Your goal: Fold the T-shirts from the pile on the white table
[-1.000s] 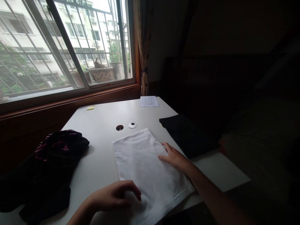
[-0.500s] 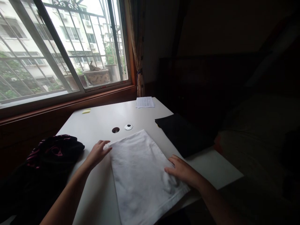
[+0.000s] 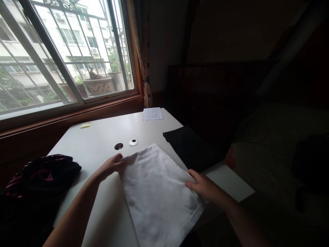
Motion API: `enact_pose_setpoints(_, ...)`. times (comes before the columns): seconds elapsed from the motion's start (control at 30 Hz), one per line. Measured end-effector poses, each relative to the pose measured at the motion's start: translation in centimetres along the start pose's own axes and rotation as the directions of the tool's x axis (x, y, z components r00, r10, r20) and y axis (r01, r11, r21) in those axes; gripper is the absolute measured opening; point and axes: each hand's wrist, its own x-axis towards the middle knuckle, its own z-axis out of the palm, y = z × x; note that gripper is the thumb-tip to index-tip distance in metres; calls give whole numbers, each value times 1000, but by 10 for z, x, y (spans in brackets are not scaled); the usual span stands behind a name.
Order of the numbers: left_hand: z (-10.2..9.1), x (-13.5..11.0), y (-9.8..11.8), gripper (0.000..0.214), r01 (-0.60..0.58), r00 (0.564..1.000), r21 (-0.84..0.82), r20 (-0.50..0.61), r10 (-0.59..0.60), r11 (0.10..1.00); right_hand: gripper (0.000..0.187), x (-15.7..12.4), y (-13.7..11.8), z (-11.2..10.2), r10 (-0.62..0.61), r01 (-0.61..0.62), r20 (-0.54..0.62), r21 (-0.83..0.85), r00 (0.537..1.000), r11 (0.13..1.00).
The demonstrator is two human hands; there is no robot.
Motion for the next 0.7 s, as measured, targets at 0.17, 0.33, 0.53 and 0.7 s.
enact_pose_setpoints(0.17, 3, 0, 34, 48, -12, 1000, -198, -5, 12, 980, 26, -4, -12, -26, -41, 36, -100, -56, 994, 998)
enact_pose_setpoints(0.33, 12, 24, 67, 50, -94, 995, -248, -59, 82, 964, 37, 3, 0, -63, -31, 39, -284, 23, 958, 999)
enact_pose_setpoints(0.53, 61, 85, 106, 38, -157, 986, -376, -108, 125, 913, 47, 22, 34, -124, 42, 48, -413, 206, 910, 977)
enact_pose_setpoints(0.7, 111, 143, 142, 24, -164, 985, -459, -131, 116, 873, 46, 24, 42, -171, 128, 18, -491, 281, 862, 960)
